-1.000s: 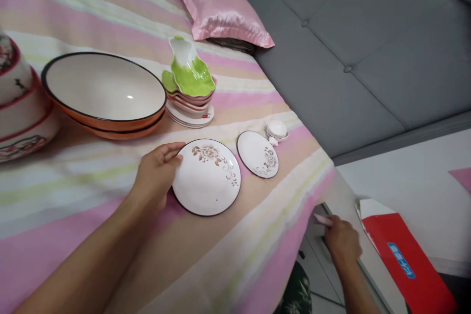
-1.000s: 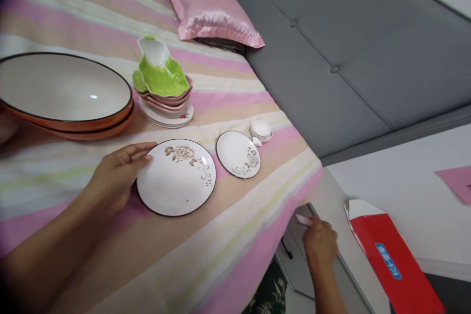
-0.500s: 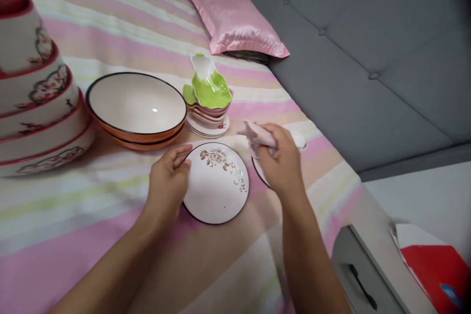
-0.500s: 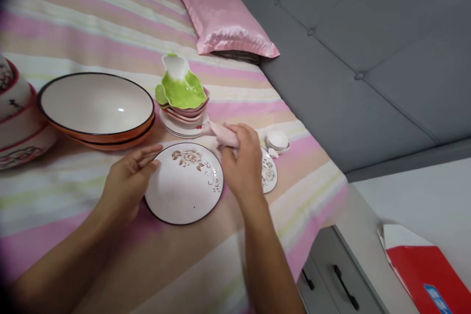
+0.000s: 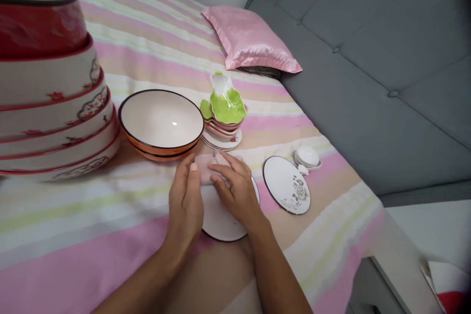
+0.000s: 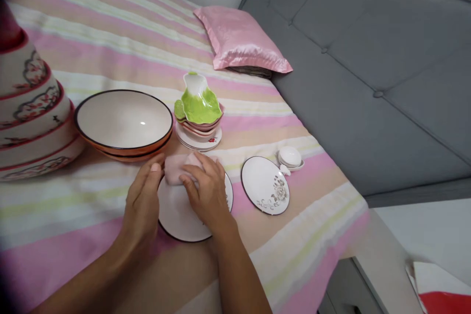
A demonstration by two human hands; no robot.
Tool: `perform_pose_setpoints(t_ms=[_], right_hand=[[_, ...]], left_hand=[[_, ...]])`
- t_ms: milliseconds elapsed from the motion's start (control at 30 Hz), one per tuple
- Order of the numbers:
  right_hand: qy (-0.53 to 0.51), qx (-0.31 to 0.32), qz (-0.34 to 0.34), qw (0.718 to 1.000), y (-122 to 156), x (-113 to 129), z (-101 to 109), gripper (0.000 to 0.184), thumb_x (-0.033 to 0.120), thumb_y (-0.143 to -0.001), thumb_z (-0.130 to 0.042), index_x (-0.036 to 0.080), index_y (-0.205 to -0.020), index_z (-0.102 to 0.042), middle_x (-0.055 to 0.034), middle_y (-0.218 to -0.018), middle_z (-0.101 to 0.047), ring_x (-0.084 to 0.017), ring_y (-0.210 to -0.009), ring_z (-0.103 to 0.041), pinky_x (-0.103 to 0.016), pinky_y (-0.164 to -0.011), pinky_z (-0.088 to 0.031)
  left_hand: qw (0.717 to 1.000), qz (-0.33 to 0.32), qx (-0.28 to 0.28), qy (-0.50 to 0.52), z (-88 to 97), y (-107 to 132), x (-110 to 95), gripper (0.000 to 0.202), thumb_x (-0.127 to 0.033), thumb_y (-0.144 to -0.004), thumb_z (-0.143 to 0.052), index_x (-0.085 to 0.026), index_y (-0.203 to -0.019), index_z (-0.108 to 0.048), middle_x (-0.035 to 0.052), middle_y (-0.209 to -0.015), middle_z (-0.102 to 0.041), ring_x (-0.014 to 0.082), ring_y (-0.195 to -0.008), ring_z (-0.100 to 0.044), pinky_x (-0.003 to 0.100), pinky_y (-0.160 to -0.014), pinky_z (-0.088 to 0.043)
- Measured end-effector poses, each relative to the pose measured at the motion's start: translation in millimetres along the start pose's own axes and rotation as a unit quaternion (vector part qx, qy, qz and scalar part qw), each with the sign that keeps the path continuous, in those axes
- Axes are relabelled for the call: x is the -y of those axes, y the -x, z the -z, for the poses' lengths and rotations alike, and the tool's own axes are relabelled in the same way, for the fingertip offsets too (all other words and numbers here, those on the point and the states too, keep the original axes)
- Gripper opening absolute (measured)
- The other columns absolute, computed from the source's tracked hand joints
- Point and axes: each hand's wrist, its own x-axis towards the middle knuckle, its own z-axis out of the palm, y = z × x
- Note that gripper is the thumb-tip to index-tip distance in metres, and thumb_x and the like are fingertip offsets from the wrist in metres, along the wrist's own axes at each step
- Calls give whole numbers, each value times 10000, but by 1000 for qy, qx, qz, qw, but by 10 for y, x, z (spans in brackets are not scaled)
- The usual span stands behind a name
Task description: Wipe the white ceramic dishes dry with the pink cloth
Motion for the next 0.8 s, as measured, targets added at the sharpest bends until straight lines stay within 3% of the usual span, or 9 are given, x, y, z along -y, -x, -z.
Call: perform_pose_setpoints(t_ms=[100, 233, 300, 467, 600, 800], right_hand=[[-56, 6, 49, 997, -17, -17, 1, 114, 319, -828, -612, 244, -809, -695, -31, -1105, -665, -184, -1104, -562, -423, -1075, -275], [-91, 43, 75, 992, 9, -19, 32, 104, 318, -681, -757, 247, -690, -682, -2, -970, -689, -179, -983, -605, -386, -1010, -347], [-95, 74, 67, 991, 22, -32, 78, 146, 309, -626, -793, 252, -710, -688, 3, -971, -679, -183, -990, -596, -374, -981, -368], [-90, 139, 55, 985, 26, -67, 168, 446, 367, -492, -857, 294, -900, -691, -2, -1120, -611, -220, -1150, -495, -406, -1027, -316], [-77, 94, 13, 993, 21, -41, 97, 380, 369, -580, -818, 303, -930, -686, -14, -1133, -562, -215, -1142, -470, -409, -1012, -327], [-6, -47, 7, 999, -5, -50, -54, 256, 390, -758, -677, 257, -976, -680, -82, -1168, -520, -237, -1148, -438, -402, -966, -377]], left_hand=[[997, 50, -11, 64, -3, -34, -40, 374, -441, -859, -465, -206, -1111, -611, 42, -1228, -595, 213, -1175, -505, 319, -1024, -354], [990, 88, -19, 110, 6, -72, -52, 344, -415, -836, -484, -173, -1021, -642, 57, -1151, -634, 223, -1127, -537, 346, -1002, -369], [989, 89, -14, 116, 13, -77, -44, 356, -426, -829, -486, -166, -1011, -648, 64, -1127, -644, 229, -1108, -548, 363, -996, -372], [986, 110, 1, 128, 28, -89, -35, 380, -457, -817, -490, -164, -996, -651, 76, -1090, -660, 242, -1087, -564, 389, -1002, -369], [985, 114, 8, 131, 30, -96, -41, 362, -431, -816, -488, -157, -983, -654, 87, -1114, -655, 249, -1104, -558, 389, -996, -381], [980, 119, 16, 156, 19, -86, -16, 361, -432, -801, -521, -159, -989, -664, 86, -1140, -651, 244, -1108, -562, 378, -995, -392]])
